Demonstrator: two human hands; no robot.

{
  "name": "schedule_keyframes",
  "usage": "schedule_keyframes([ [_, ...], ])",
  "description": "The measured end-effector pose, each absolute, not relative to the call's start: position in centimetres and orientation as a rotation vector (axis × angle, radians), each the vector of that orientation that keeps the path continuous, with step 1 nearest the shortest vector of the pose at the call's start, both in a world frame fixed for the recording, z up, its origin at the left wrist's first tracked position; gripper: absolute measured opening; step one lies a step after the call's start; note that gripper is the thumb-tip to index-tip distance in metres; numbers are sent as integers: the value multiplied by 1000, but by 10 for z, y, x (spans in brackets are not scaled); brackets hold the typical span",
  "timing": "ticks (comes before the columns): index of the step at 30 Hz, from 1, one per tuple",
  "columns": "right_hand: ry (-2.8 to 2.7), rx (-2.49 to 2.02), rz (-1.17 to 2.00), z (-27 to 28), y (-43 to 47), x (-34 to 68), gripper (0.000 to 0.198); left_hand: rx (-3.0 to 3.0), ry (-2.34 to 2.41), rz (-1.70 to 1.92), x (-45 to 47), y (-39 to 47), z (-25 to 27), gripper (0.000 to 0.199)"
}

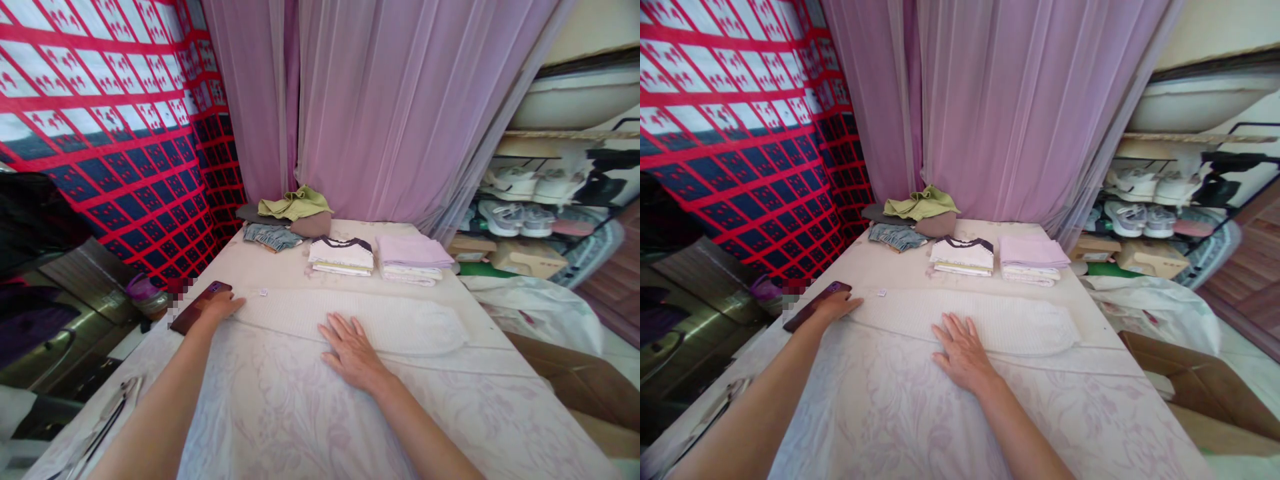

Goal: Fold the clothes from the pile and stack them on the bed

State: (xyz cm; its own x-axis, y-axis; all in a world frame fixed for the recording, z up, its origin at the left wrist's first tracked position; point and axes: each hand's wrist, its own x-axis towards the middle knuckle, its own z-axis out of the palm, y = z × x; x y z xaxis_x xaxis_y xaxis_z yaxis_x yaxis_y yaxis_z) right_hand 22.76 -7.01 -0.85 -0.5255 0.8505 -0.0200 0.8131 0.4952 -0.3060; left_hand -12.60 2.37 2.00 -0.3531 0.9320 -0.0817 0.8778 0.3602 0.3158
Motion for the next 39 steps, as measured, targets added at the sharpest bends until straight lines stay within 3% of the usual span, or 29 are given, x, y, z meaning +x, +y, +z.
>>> schedule_keyframes([
  [6,-2603,-1329,509,-12,-80,211,52,1346,2140,600,-108,14,31,23],
  [12,-2273,-1299,610,-7,-67,214,41,1362,1857,1022,-55,13,58,55],
  [19,-1120,-1253,1520,16,-42,218,49,1856,1737,851,58,-7,66,50],
  [22,-862,-1186,1680,24,-38,227,49,1951,1540,796,93,-21,50,55],
  [25,-819,-1234,1649,23,-37,237,41,1983,1276,789,106,-30,36,59],
  [27,-852,-1343,1545,18,-37,244,30,1975,1217,858,99,-29,30,50],
  [31,-1006,-1526,1312,7,-36,255,45,2046,1441,939,62,-13,22,36],
  [39,-1373,-1840,924,-9,-34,275,64,2335,1603,283,37,-2,-5,54],
])
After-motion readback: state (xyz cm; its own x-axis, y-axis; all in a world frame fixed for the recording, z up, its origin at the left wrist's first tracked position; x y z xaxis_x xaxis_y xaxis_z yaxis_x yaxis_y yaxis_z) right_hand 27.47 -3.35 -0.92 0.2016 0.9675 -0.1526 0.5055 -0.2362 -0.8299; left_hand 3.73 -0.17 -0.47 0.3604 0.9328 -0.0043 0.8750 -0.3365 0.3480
